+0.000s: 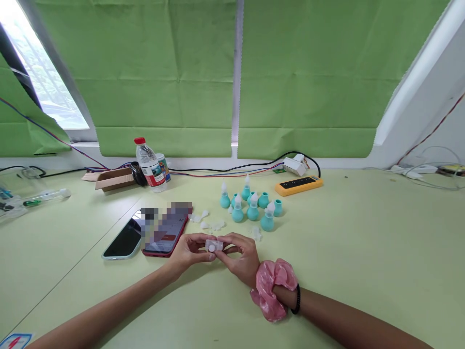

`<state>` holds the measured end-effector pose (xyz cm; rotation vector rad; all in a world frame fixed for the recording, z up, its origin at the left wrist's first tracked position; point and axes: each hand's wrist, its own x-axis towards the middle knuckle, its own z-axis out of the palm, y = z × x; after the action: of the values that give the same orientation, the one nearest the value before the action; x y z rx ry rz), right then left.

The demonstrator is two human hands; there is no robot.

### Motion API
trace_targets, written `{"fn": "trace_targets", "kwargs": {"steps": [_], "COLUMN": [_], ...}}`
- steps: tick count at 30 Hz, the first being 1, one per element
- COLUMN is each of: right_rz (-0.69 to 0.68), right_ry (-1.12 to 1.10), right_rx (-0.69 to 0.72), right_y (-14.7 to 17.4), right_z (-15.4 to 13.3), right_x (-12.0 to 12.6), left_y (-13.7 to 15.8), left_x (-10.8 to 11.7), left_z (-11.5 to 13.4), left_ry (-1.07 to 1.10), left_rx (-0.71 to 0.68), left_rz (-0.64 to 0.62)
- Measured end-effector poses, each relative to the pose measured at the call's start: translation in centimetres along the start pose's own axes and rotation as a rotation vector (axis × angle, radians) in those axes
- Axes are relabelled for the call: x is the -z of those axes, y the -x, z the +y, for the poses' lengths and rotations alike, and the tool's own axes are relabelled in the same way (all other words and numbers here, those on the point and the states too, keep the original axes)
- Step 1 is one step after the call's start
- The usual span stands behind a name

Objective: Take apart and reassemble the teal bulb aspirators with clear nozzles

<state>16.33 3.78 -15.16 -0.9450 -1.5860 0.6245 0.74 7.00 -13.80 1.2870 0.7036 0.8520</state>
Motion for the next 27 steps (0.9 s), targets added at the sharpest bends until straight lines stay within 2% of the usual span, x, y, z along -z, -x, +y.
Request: {"fn": "trace_targets", "kwargs": {"steps": [9,16,21,24,27], "right_rz": [0.028,0.013,0.006,0.012,0.021], "right_ry": [0.014,0.023,0.04,0.146,0.314], "right_rx": [0.08,0.079,0.095,0.204,0.426], "right_y": [0.0,-0.1,0.0,-0.2,-1.1], "right_z": [0.4,0.4,0.4,0.1,-0.7], "right_x": [-0.1,-0.1,-0.2,0.0,1.2], "left_y": [0.0,0.0,0.0,0.1,0.1], "left_x": [0.0,-0.3,-0.2,-0.4,-0.4], "left_z": [-0.7,-0.4,-0.4,-0.1,0.1], "left_ry": [-0.065,-0.014,-0.01,0.003,0.019], "left_rx": [-0.068,0.002,-0.011,-0.004,0.016], "left_rz": [0.034,0.05,0.031,0.026,0.054]}}
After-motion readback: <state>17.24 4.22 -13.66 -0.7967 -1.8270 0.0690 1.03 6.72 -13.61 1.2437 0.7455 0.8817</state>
